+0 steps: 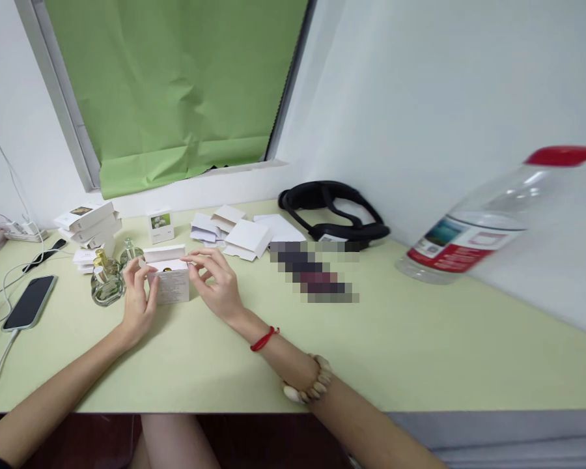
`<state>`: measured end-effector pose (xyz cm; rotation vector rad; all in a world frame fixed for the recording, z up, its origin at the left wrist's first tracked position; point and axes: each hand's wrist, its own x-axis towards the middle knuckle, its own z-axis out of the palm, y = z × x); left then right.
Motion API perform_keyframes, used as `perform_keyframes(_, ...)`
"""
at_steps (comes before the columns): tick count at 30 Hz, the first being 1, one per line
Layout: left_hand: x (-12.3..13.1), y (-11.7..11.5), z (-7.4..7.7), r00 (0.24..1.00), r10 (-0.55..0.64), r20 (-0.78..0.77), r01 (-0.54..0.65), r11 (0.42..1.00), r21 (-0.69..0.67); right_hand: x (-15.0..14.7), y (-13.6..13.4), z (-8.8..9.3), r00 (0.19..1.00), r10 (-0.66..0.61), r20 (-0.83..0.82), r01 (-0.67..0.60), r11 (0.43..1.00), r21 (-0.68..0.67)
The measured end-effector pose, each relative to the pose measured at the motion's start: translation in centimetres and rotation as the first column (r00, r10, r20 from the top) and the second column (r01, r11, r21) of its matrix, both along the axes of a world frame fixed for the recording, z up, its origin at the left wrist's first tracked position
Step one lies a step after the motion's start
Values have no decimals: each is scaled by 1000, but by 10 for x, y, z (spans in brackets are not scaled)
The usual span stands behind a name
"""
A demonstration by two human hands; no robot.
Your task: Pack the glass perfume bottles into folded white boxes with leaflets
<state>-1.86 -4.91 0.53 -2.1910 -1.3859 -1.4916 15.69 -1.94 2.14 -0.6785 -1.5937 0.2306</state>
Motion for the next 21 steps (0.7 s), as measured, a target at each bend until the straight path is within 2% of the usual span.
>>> perform_keyframes(4, 1, 0, -2, 998, 10, -60, -4, 995, 101, -1, -3, 1, 997, 52, 53, -50, 998, -35)
perform_keyframes(8, -1, 2, -2, 991, 1, -134, 17, 991, 132, 0, -2, 0, 983, 160, -91, -175, 962, -210)
perform_keyframes(12, -6, 5, 0, 987, -15, -162, 39, 988, 146, 2, 6, 1, 913, 282, -294, -386, 829, -405)
perform_keyframes(14, -8, 7, 0, 983, -15, -181, 43, 988, 151, 4, 9, 3, 884, 329, -334, -457, 762, -460)
perform_keyframes(16, -10, 9, -1, 980, -13, -201, 46, 986, 161, 5, 12, 5, 868, 359, -343, -492, 721, -488)
perform_keyframes(18, -12, 12, -3, 977, -22, -213, 58, 985, 164, 5, 12, 6, 868, 370, -330, -493, 713, -498)
perform_keyframes(21, -15, 14, -6, 972, -46, -232, 82, 986, 147, 3, 11, 5, 885, 345, -313, -461, 739, -490)
